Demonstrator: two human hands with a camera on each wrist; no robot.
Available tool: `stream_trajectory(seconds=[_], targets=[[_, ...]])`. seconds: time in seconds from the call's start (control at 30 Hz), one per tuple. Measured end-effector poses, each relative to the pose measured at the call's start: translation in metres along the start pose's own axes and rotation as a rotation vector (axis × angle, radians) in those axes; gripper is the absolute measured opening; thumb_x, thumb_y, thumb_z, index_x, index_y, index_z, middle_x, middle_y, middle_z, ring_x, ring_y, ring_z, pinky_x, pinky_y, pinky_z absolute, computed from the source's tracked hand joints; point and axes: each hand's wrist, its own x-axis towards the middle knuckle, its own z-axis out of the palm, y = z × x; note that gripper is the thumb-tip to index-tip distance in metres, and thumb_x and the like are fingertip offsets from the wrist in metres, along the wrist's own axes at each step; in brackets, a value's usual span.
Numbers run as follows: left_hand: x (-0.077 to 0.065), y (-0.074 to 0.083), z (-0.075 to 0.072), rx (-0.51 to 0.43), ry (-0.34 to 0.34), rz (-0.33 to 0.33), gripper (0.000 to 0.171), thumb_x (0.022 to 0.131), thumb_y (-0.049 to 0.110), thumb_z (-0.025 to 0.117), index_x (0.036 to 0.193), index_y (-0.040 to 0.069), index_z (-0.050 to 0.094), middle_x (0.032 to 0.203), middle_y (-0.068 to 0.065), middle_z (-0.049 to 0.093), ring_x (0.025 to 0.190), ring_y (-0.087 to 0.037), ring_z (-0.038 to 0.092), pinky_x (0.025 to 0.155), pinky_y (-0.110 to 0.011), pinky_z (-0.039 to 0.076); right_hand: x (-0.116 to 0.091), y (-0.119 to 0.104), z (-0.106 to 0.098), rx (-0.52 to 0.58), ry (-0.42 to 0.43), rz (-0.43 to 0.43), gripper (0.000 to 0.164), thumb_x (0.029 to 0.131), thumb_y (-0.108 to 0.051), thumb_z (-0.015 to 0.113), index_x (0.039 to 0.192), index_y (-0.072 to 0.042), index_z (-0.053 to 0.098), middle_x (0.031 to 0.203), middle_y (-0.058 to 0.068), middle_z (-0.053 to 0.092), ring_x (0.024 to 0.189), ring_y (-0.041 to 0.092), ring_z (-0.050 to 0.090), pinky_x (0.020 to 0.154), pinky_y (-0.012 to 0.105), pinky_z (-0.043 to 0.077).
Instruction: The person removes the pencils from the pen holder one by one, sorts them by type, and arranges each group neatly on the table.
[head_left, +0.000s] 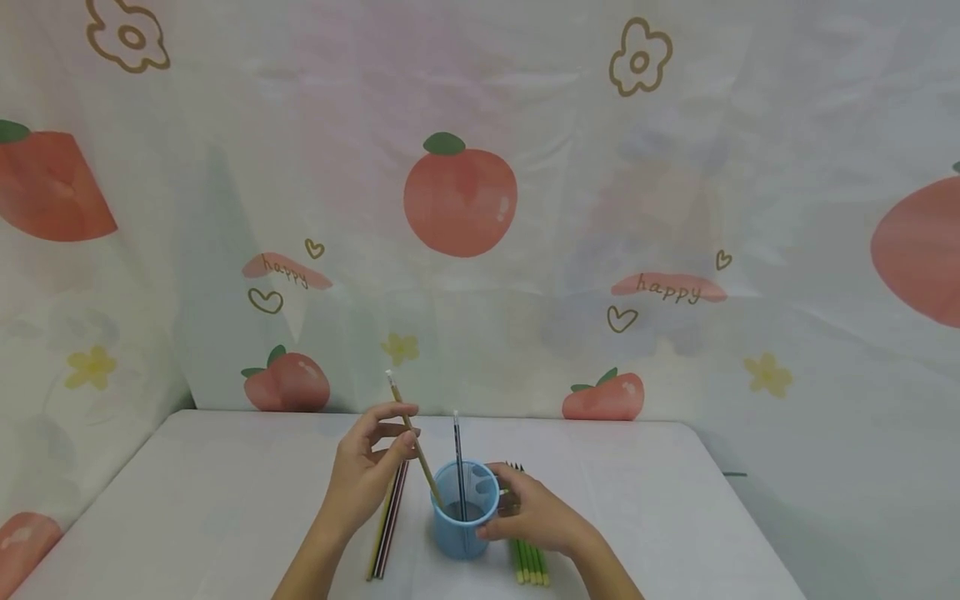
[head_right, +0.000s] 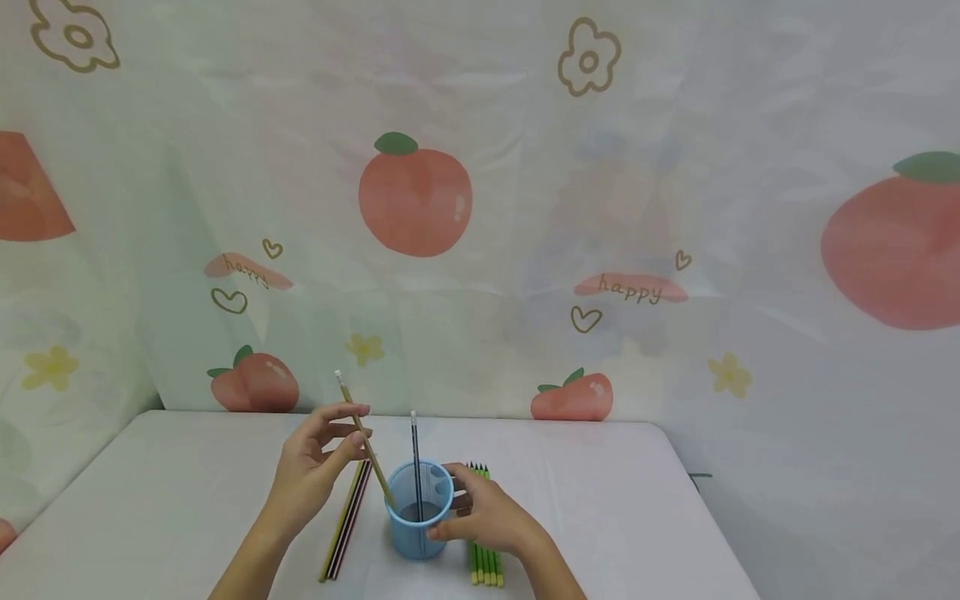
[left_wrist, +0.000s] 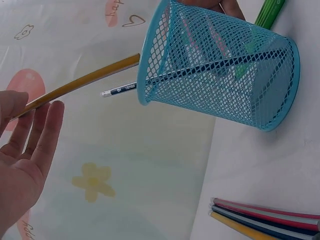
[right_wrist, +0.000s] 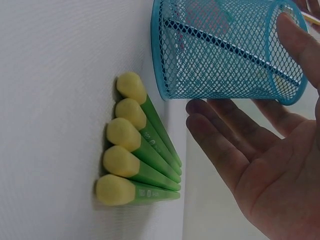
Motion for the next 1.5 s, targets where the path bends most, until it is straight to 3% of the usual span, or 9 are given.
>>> stream_trajectory(seconds=[0.27,0.47,0.77,0.93,1.1,1.5], targets=[[0.001,0.007,-0.004,-0.015,0.067,-0.013,0.029,0.095,0.001,0.065,0.122,0.007,0.06,0.119,-0.012,0.062,0.092,-0.02,0.067,0.073,-0.034,0.063,0.0,0.001,0.001,-0.007,0.001,-0.001,0.071,0.081,-0.023,0.083,0.143,-0.016,0.048,0.134,0.012,0.059,0.121,0.037,0.059,0.102,0.057,0.049],[0.002,0.012,-0.008,-0.055,0.081,-0.003,0.034,0.094,-0.003,0.063,0.126,0.003,0.051,0.118,-0.02,0.061,0.092,-0.021,0.067,0.07,-0.036,0.064,0.0,0.001,0.001,0.0,-0.002,-0.001,0.071,0.081,-0.022,0.083,0.143,-0.017,0.048,0.134,0.012,0.058,0.121,0.037,0.059,0.103,0.058,0.049],[0.003,0.016,-0.016,-0.114,0.122,-0.124,0.055,0.094,-0.003,0.064,0.14,0.006,0.034,0.12,-0.021,0.062,0.09,-0.022,0.068,0.072,-0.039,0.064,0.0,0.0,0.0,-0.001,0.003,0.006,0.072,0.081,-0.022,0.083,0.143,-0.016,0.048,0.134,0.012,0.058,0.121,0.037,0.058,0.103,0.058,0.049],[0.004,0.015,-0.021,-0.123,0.157,-0.192,0.059,0.095,-0.001,0.064,0.145,0.011,0.034,0.12,-0.015,0.063,0.09,-0.02,0.068,0.073,-0.039,0.064,0.0,0.0,0.0,0.002,-0.001,0.007,0.071,0.081,-0.022,0.082,0.143,-0.016,0.047,0.135,0.013,0.058,0.121,0.037,0.058,0.103,0.059,0.048],[0.005,0.013,-0.027,-0.123,0.157,-0.214,0.058,0.095,-0.002,0.063,0.146,0.008,0.037,0.116,-0.006,0.065,0.089,-0.021,0.068,0.073,-0.038,0.064,0.0,0.0,0.0,0.002,-0.001,0.006,0.072,0.081,-0.023,0.083,0.144,-0.016,0.047,0.136,0.013,0.057,0.122,0.037,0.057,0.103,0.057,0.049],[0.005,0.006,-0.04,-0.058,0.128,-0.266,0.054,0.097,0.009,0.065,0.144,0.01,0.04,0.115,-0.005,0.066,0.088,-0.018,0.067,0.072,-0.032,0.062,0.0,0.002,0.0,0.007,-0.009,-0.01,0.072,0.082,-0.022,0.082,0.145,-0.015,0.046,0.137,0.013,0.056,0.123,0.036,0.057,0.104,0.057,0.049]])
